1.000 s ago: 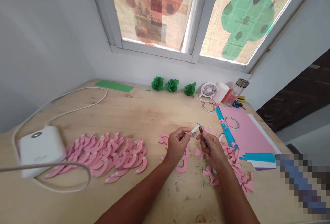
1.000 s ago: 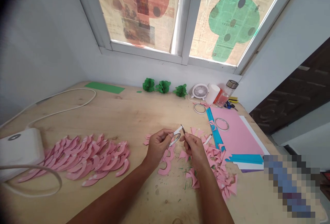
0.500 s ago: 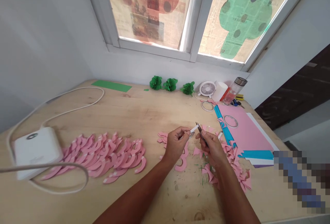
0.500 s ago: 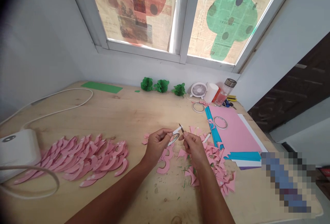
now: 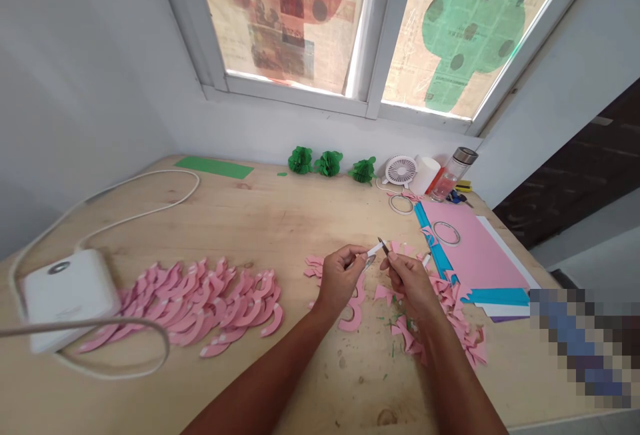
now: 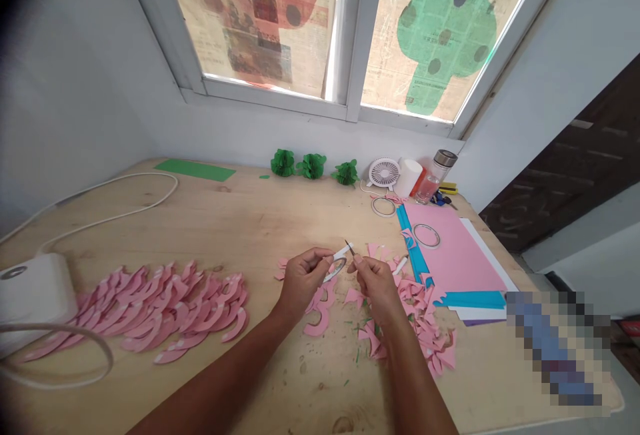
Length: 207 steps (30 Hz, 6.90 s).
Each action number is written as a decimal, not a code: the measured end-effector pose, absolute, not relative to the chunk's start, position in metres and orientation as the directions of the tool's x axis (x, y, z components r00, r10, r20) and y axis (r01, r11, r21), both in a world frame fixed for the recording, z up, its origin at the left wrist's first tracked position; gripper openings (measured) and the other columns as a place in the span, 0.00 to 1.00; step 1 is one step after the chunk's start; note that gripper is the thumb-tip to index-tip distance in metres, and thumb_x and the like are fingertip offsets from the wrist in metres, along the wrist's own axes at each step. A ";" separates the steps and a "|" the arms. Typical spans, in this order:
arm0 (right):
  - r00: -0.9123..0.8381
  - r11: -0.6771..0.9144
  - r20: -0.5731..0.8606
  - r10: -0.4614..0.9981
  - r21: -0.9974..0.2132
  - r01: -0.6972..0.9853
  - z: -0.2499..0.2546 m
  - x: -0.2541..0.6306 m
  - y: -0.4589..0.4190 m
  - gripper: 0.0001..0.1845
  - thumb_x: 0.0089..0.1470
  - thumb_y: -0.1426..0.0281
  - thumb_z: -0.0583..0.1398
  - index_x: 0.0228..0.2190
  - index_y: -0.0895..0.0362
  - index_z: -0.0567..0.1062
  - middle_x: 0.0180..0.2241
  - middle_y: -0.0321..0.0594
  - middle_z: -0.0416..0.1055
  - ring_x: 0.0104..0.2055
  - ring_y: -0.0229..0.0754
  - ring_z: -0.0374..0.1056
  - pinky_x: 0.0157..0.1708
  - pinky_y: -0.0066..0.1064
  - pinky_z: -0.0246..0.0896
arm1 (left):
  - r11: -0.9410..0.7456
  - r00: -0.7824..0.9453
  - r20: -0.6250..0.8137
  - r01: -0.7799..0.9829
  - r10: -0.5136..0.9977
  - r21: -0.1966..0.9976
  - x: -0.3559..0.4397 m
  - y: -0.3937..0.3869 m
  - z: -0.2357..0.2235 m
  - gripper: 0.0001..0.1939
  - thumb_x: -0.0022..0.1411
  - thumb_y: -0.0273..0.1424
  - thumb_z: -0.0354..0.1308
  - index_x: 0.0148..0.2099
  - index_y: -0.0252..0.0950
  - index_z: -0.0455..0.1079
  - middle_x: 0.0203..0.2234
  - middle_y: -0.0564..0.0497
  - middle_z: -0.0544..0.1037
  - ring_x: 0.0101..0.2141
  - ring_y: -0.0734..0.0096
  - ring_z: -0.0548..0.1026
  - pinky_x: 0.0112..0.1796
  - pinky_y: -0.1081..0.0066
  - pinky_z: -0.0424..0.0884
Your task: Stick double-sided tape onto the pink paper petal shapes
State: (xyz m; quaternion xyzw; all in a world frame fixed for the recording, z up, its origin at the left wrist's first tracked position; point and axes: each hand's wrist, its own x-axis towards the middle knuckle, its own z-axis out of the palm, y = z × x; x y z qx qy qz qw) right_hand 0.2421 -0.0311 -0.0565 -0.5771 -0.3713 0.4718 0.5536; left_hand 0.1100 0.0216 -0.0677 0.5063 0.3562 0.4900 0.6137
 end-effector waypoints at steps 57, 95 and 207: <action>0.355 -0.009 0.121 0.927 -0.939 0.343 -0.052 0.235 -0.032 0.18 0.48 0.57 0.56 0.23 0.60 0.71 0.17 0.30 0.50 0.20 0.32 0.47 0.20 0.25 0.41 | 0.055 0.291 0.015 -0.232 0.957 0.971 0.109 0.016 -0.059 0.09 0.48 0.33 0.58 0.30 0.31 0.70 0.11 0.60 0.60 0.13 0.84 0.53 0.16 0.79 0.50; 0.351 -0.007 0.115 0.929 -0.944 0.330 -0.057 0.233 -0.030 0.18 0.48 0.56 0.56 0.22 0.59 0.69 0.17 0.30 0.51 0.21 0.32 0.48 0.20 0.25 0.42 | 0.019 0.209 0.041 -0.277 0.977 0.961 0.109 0.016 -0.059 0.11 0.48 0.34 0.59 0.31 0.32 0.70 0.12 0.59 0.61 0.14 0.84 0.54 0.15 0.80 0.51; 0.326 0.001 0.152 0.933 -0.908 0.420 -0.054 0.228 -0.034 0.17 0.48 0.57 0.55 0.24 0.60 0.71 0.18 0.31 0.54 0.22 0.33 0.50 0.19 0.24 0.45 | 0.099 0.317 -0.007 -0.276 0.948 0.956 0.110 0.015 -0.057 0.12 0.45 0.37 0.61 0.29 0.32 0.70 0.11 0.60 0.60 0.13 0.85 0.53 0.14 0.80 0.49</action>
